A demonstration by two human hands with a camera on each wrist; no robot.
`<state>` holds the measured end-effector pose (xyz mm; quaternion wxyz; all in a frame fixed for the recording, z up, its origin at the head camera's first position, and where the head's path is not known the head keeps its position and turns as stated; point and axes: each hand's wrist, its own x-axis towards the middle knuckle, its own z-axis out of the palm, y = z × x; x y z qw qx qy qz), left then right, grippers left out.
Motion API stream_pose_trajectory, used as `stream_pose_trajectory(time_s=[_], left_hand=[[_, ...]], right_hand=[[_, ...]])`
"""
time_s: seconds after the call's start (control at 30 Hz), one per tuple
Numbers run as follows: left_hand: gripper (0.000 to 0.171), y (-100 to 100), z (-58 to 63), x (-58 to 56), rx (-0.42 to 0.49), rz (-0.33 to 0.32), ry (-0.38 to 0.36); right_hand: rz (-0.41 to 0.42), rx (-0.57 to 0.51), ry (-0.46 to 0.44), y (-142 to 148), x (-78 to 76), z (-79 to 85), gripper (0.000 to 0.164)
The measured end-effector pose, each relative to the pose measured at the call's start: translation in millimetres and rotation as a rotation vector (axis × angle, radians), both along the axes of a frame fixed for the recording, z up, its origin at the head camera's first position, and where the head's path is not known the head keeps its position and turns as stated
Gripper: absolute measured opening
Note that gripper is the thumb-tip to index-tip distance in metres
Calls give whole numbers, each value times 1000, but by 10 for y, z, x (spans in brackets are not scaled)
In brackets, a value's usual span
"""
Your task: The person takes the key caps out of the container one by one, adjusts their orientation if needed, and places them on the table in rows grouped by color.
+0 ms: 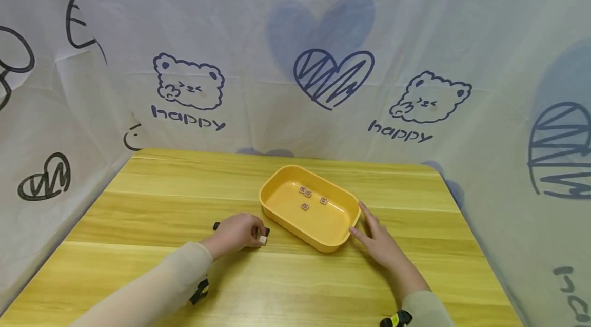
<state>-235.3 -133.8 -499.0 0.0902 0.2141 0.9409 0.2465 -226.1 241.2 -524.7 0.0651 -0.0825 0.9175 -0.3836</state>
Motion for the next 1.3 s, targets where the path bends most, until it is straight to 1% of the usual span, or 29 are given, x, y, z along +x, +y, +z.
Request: stream_pose_trajectory(time_s=[0.4, 0.67, 0.9, 1.07, 1.2, 1.3], left_hand=[[12, -15, -14, 14, -11, -22, 15], [12, -20, -35, 8, -15, -14, 5], [13, -18, -27, 7, -12, -1, -2], [18, 5, 48, 8, -3, 15, -7], [23, 34, 172, 6, -1, 12, 6], [22, 68, 264, -1, 1, 6, 8]], right_hand=[[7, -4, 3, 8, 8, -12, 77], [9, -3, -5, 6, -4, -23, 76], [5, -5, -13, 3, -1, -21, 77], [2, -2, -19, 1, -6, -21, 77], [4, -8, -17, 3, -11, -26, 77], [9, -11, -12, 4, -13, -36, 77]])
